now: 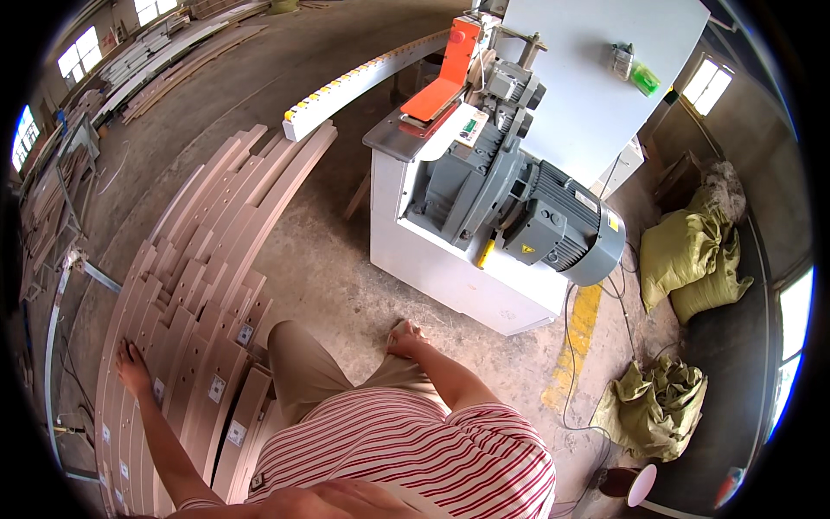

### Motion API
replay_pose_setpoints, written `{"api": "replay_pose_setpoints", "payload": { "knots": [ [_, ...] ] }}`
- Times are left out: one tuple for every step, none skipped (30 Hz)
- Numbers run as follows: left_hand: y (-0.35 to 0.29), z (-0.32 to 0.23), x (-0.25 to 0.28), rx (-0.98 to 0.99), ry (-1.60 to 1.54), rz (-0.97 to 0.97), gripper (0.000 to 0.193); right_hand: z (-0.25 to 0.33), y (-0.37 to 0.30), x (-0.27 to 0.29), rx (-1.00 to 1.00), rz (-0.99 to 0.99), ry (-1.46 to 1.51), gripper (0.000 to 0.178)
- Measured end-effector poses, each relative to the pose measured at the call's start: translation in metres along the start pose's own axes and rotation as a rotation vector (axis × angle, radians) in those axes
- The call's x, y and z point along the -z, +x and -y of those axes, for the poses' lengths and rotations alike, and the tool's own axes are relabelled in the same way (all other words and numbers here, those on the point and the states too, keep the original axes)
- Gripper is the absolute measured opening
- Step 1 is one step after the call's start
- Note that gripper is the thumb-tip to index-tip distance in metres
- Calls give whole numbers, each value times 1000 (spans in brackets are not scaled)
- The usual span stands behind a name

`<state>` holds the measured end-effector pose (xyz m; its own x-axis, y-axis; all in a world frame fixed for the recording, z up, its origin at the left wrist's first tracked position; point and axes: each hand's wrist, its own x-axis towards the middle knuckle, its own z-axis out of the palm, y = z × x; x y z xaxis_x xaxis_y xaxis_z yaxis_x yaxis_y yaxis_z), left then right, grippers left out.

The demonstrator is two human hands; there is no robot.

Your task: The person repeatedly picks up long, thin wooden planks from a pile and places them onto a stack on a workbench. The person handles the planks by hand, organizing them into a neat pile next to a woodworking machine.

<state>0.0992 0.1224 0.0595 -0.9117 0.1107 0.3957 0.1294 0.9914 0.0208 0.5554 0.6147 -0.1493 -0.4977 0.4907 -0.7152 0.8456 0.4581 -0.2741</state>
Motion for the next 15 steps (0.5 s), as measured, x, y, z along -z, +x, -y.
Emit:
{"api": "replay_pose_setpoints", "payload": {
  "knots": [
    [0, 1, -1, -1, -1, -1, 45, 1, 0, 0, -1, -4, -1, 78],
    [1, 2, -2, -3, -4, 0, 45, 1, -1, 0, -4, -9, -1, 77],
    [1, 2, -3, -5, -6, 0, 44, 0, -1, -1, -1, -18, 0, 77],
    [2, 5, -5, -12, -11, -6, 44, 0, -1, -2, 2, -26, 1, 76],
    [2, 6, -6, -19, -18, -11, 44, -1, -1, -2, 5, -35, 2, 76],
    [2, 7, -7, -26, -24, -16, 44, -2, 0, -2, 4, -40, 1, 75],
    [2, 7, -8, -21, -29, -12, 44, -2, 0, -3, 3, -46, -1, 75],
    [2, 5, -6, -16, -36, -8, 44, -2, 1, -4, 2, -52, -1, 74],
    [1, 3, -5, -11, -42, -4, 44, -3, 1, -4, -4, -55, -3, 74],
    [2, 3, -7, -16, -47, -11, 44, -3, 0, -4, -11, -59, -4, 74],
    [3, 6, -9, -21, -50, -18, 44, -2, 0, -4, -15, -61, -5, 73],
    [3, 8, -11, -26, -53, -26, 44, -2, 1, -4, -9, -63, -8, 73],
    [3, 9, -12, -24, -54, -28, 44, -4, 3, -5, -3, -66, -10, 73],
    [3, 10, -14, -24, -54, -30, 44, -4, 3, -6, 2, -69, -11, 73],
    [4, 11, -15, -24, -54, -31, 44, -3, 3, -6, 3, -70, -6, 72]
  ]
}}
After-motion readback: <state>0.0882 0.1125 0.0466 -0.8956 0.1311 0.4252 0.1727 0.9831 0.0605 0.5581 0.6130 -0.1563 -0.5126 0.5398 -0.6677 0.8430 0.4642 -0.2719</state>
